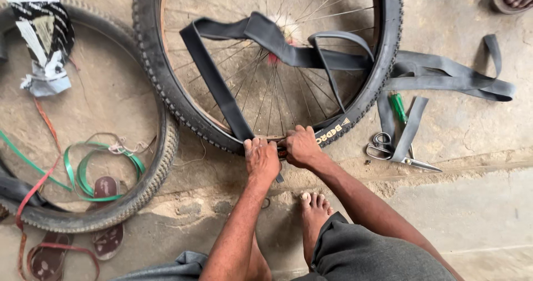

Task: The person is repairing a bicycle tire by inserting a new inner tube into the tire and rim. They carefully tuck the tube into the tire and then work to seat the tire bead onto the rim by hand.

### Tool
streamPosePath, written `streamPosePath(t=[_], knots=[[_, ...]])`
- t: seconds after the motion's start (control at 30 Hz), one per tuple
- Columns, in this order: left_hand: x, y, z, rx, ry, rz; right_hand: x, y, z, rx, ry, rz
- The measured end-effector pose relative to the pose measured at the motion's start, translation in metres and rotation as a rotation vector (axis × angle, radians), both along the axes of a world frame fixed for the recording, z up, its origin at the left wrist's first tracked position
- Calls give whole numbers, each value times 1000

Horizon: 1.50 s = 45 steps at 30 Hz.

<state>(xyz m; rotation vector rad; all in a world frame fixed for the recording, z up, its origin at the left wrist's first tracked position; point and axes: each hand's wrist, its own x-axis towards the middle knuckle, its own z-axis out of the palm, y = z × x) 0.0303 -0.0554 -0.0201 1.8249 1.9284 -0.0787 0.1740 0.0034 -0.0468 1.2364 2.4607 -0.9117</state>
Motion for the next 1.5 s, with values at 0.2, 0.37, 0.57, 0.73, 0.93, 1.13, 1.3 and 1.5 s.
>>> streamPosePath(t=[0.2, 0.37, 0.57, 0.73, 0.93, 1.13, 1.3, 1.5], knots=[[-6, 1, 7, 54, -180, 90, -3, -4, 8, -4, -17, -28], [-11, -2, 10, 85, -239, 93, -8, -6, 12, -18, -24, -60], [-14, -5, -2, 138, -316, 126, -10, -10, 15, 11, 14, -115], [-10, -20, -15, 290, -120, 6, -11, -19, 22, 140, 92, -148], [-10, -18, 1, 291, -182, 45, -7, -12, 16, 115, 102, -86], [-10, -13, 8, 70, -50, 11, -3, -10, 16, 116, 169, -113], [-10, -31, -13, 351, -79, 17, 0, -17, 25, 244, 276, -66], [-15, -34, -18, 487, -91, -14, -1, -12, 28, 208, 205, 8]])
